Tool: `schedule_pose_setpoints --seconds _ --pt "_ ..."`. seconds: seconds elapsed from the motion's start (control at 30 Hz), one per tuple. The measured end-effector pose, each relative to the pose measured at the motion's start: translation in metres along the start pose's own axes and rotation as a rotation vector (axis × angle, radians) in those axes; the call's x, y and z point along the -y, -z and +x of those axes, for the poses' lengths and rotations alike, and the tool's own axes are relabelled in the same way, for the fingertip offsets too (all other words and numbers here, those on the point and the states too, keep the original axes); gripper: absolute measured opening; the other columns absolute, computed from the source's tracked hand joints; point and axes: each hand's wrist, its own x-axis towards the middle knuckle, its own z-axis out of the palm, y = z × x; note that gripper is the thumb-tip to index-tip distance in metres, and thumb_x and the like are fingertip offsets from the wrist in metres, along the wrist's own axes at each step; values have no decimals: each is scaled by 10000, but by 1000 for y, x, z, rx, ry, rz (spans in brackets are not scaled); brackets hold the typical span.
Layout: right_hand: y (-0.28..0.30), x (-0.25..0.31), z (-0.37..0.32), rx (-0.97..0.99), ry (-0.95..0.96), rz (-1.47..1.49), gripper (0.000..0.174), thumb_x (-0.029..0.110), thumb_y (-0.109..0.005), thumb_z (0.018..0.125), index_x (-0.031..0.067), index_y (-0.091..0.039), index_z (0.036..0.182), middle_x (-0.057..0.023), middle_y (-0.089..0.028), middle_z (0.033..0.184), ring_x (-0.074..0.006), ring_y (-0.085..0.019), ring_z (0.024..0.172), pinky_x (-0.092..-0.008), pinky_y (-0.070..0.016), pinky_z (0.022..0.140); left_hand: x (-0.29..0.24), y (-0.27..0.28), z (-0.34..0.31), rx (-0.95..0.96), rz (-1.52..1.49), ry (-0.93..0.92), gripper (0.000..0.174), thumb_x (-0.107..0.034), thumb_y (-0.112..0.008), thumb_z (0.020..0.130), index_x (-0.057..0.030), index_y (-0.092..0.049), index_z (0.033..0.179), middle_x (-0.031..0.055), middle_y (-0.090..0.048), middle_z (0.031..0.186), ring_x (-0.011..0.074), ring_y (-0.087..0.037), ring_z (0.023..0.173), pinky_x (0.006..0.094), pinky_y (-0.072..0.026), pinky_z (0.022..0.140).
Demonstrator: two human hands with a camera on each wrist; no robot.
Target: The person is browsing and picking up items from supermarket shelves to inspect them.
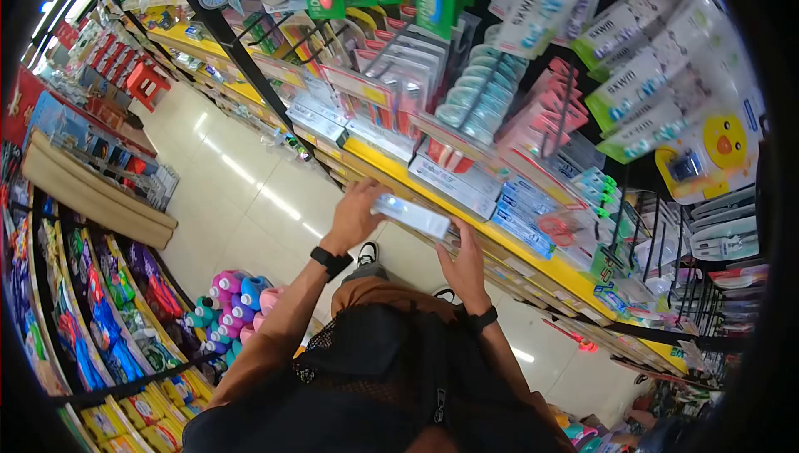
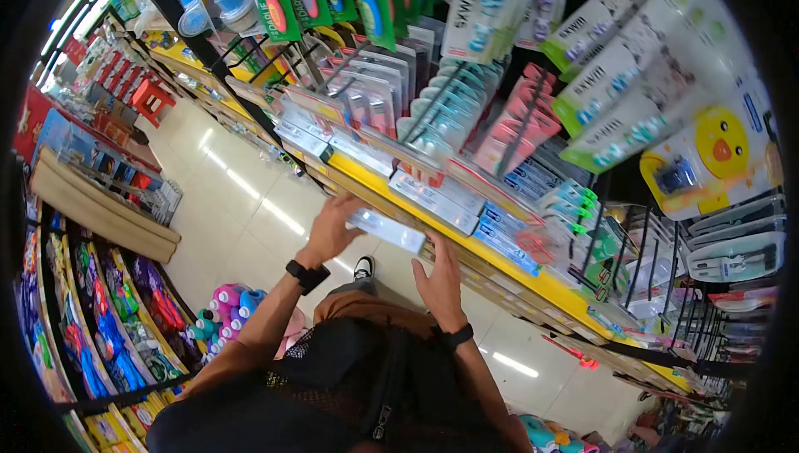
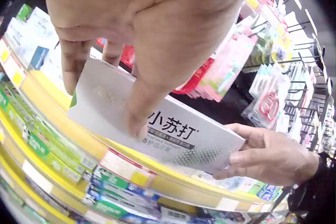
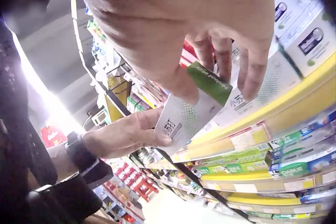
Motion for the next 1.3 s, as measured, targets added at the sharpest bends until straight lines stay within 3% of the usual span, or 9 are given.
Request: schedule_pose_setpoints --seconds 0.17,0.27,0.33,0.57,0.97,1.03,1.1,1.17,1.3 --pt "-50 19 35 -44 3 -112 689 60 -761 914 49 -474 1540 -211 -550 1433 -387 -595 1296 -450 -547 1041 75 31 60 -79 120 -26 560 -14 -882 717 -148 -737 1241 111 -658 1278 390 -588 1182 474 -524 1014" --pt "-76 30 45 -27 -87 -32 665 39 -741 900 13 -477 1509 -250 -558 1445 -464 -517 1376 -495 -439 1162 102 29 86 -53 153 -131 560 -6 -872 713 -122 -733 1243 108 -647 1299 376 -576 1220 475 -502 1035" --pt "-97 28 49 -60 -53 -167 695 60 -757 908 60 -471 1541 -223 -539 1452 -389 -596 1279 -474 -532 1044 109 24 96 -54 163 -217 592 -15 -871 701 -119 -724 1265 127 -606 1351 373 -535 1292 488 -452 1082" --pt "-149 12 70 -110 -120 -169 695 54 -743 921 14 -445 1548 -238 -540 1491 -381 -638 1256 -471 -544 1023 122 12 79 -181 177 -63 670 -14 -796 780 -18 -599 1421 226 -499 1482 450 -458 1382 532 -379 1183" --pt "-161 11 72 -215 -150 -152 724 0 -673 950 -9 -378 1612 -232 -454 1600 -349 -636 1288 -413 -592 994 84 -23 57 -14 49 -330 717 -173 -802 854 -23 -531 1500 242 -429 1587 478 -369 1490 620 -312 1215" --pt "-152 22 58 -143 -299 1 779 14 -691 913 -17 -358 1617 -299 -467 1572 -458 -453 1475 -503 -388 1240 83 -29 70 -97 31 -273 819 -298 -907 781 -60 -541 1474 222 -450 1565 458 -375 1476 616 -314 1194" --pt "-144 23 39 -190 -327 -46 746 37 -700 926 11 -387 1602 -268 -478 1550 -434 -545 1403 -502 -451 1192 85 -33 76 -97 61 -295 867 -409 -939 745 -61 -561 1444 203 -471 1544 445 -392 1455 606 -325 1180" --pt "-127 31 22 -110 -485 69 657 17 -681 965 25 -436 1575 -210 -483 1500 -332 -683 1212 -407 -613 956 82 -36 78 -138 118 -233 825 -439 -939 755 -63 -582 1397 186 -485 1528 435 -405 1438 599 -334 1165" --pt "-114 -7 -33 -131 -649 -34 598 83 -719 945 15 -503 1497 -222 -507 1454 -328 -717 1141 -419 -616 933 79 -37 77 -121 117 -239 769 -431 -942 762 -63 -594 1341 172 -504 1511 419 -414 1440 593 -334 1167"
